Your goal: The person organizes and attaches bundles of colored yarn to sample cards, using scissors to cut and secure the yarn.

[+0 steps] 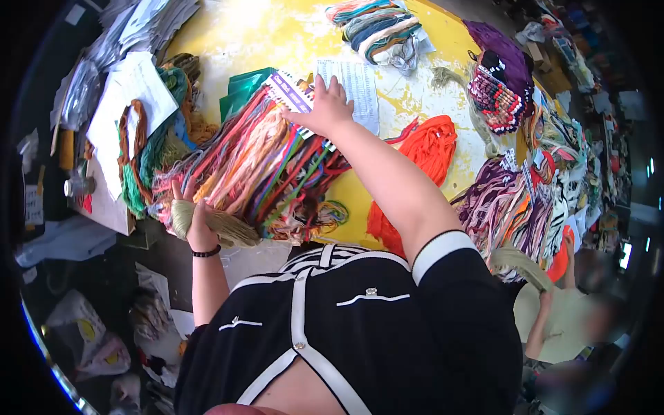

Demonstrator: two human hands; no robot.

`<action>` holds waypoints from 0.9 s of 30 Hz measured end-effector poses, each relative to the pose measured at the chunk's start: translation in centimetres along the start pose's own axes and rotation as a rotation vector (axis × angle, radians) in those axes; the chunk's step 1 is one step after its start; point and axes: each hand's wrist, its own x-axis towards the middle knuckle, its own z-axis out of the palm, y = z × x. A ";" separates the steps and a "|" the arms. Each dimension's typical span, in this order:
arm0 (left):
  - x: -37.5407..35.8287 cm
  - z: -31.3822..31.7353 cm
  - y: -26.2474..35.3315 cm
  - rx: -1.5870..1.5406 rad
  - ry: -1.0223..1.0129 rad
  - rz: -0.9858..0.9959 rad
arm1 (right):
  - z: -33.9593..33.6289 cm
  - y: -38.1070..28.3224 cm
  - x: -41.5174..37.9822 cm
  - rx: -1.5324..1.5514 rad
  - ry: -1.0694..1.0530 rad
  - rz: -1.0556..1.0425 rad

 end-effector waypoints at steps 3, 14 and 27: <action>3.2 -1.3 -1.5 0.002 0.008 -0.039 | 4.0 0.7 1.0 -0.160 -0.198 0.152; 5.8 1.1 -10.4 0.453 -0.284 -0.355 | 7.6 5.8 -6.6 -0.056 -0.013 0.101; 5.1 -2.0 -15.2 0.653 -0.470 -0.398 | 6.9 7.2 -7.6 0.061 -0.074 0.108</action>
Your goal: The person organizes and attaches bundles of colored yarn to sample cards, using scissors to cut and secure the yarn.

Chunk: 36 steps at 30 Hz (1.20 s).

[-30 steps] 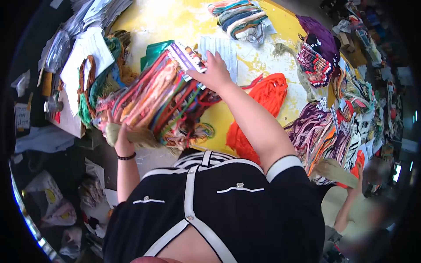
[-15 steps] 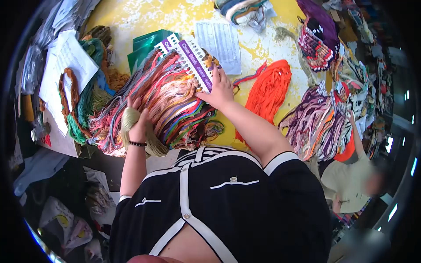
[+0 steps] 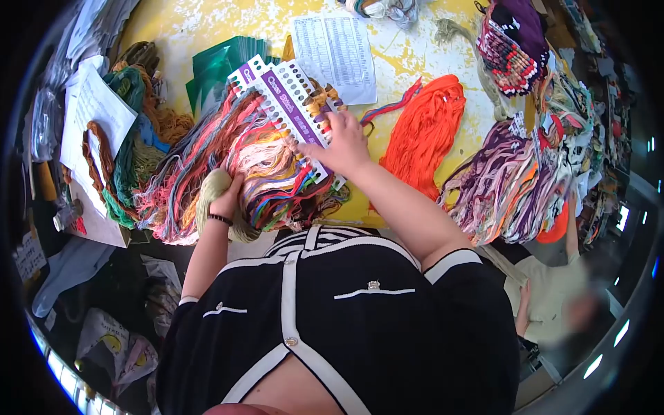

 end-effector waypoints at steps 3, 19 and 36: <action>-1.8 0.2 2.3 -0.057 -0.012 -0.002 | -0.2 0.0 2.9 0.126 0.036 -0.038; -5.8 2.1 -3.1 0.214 -0.106 -0.232 | 1.9 2.6 -2.4 0.310 -0.012 0.025; -20.8 -4.7 9.9 -0.387 0.562 0.195 | 1.5 -3.0 0.1 -0.083 0.090 -0.908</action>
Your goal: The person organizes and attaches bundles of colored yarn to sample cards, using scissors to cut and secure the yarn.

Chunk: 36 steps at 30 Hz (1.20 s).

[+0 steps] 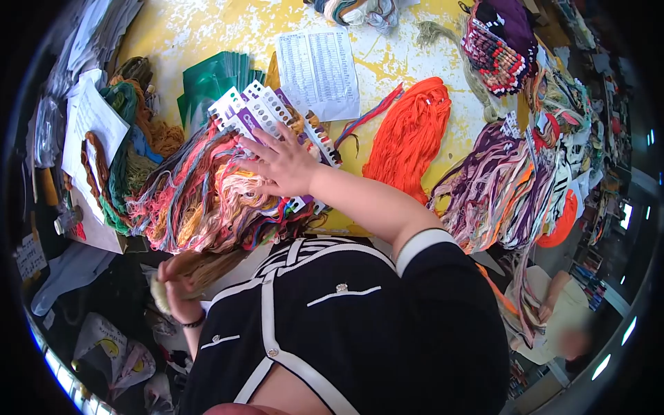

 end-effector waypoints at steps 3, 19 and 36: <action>0.5 -4.0 4.2 -0.049 0.006 0.244 | 2.5 0.3 -0.2 -0.102 -0.314 0.249; 2.7 5.1 11.6 -0.182 -0.490 0.012 | -10.6 -13.8 6.0 0.688 0.078 0.147; -3.5 14.1 11.0 -0.091 -0.630 -0.148 | -16.7 -15.2 -0.2 1.190 0.031 0.388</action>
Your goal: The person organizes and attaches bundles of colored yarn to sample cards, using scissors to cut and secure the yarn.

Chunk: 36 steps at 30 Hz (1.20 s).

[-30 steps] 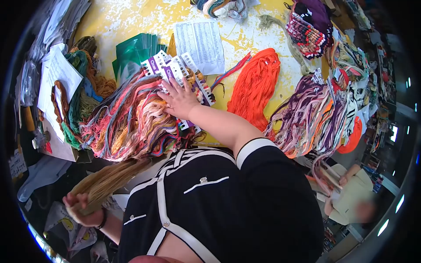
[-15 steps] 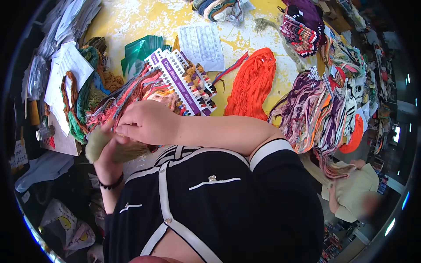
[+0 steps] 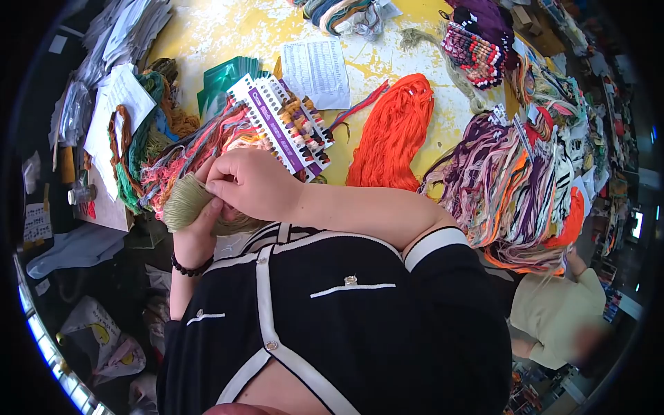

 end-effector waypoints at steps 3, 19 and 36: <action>-0.2 -0.1 -0.3 -0.015 0.012 -0.004 | -0.5 0.6 -0.3 -0.108 0.043 -0.136; -1.1 0.7 -0.2 -0.029 0.022 0.024 | -1.0 0.4 -1.4 -0.058 0.007 -0.102; -0.8 1.6 0.9 -0.160 0.042 -0.026 | -1.1 -0.8 -2.1 0.158 -0.017 0.068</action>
